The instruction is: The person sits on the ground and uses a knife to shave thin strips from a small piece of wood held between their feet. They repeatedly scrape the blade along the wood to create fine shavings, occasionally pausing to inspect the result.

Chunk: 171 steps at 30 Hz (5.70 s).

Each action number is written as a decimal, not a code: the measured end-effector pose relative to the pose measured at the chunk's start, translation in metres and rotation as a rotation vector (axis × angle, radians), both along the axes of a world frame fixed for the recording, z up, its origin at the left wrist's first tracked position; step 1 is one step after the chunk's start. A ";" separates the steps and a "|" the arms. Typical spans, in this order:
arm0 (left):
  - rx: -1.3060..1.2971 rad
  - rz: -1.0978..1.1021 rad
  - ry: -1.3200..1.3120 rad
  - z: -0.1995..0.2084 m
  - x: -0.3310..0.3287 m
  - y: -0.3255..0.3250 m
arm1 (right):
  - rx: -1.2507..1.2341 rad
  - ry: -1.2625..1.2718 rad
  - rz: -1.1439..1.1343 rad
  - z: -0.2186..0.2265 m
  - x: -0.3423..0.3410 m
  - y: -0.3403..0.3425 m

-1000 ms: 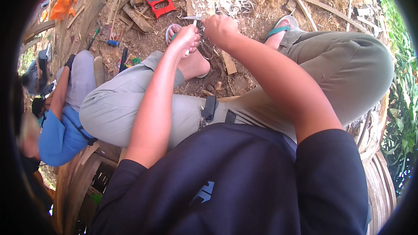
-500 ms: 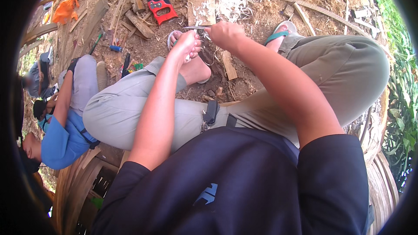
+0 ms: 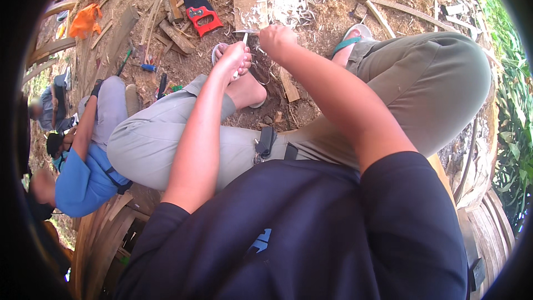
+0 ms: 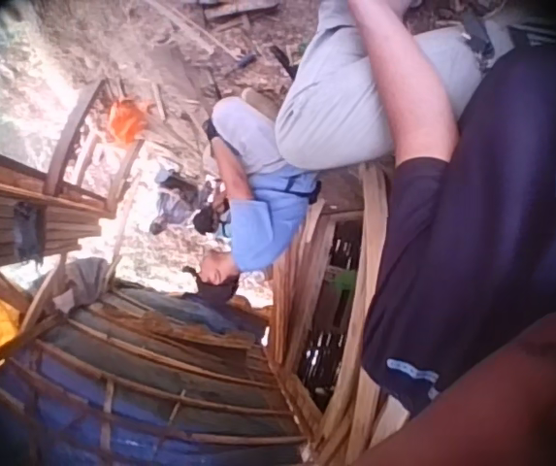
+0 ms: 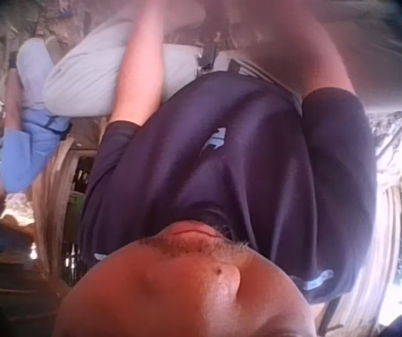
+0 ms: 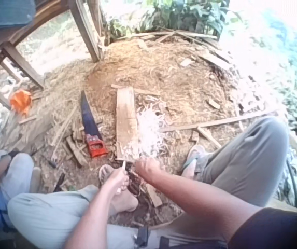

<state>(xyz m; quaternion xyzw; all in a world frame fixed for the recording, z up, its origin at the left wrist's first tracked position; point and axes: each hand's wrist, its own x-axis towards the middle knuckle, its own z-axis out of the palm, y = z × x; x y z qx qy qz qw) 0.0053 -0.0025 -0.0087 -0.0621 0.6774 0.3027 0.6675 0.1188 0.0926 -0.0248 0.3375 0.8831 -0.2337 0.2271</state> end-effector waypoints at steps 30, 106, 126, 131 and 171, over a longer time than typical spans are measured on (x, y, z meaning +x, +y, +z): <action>0.771 0.012 -0.363 0.114 0.029 0.032 | -0.753 0.486 -0.646 0.199 0.037 0.105; 0.431 0.031 0.063 0.074 0.024 0.028 | 0.027 0.278 -0.250 0.112 0.032 0.125; -0.052 -0.067 0.209 0.014 0.010 0.006 | -0.050 0.014 0.169 0.070 0.030 0.017; -0.018 0.011 0.153 0.007 0.007 0.004 | 0.031 -0.022 0.154 0.069 0.022 0.006; 0.021 0.118 0.041 0.013 0.015 0.002 | -0.056 0.001 0.050 0.024 0.017 0.039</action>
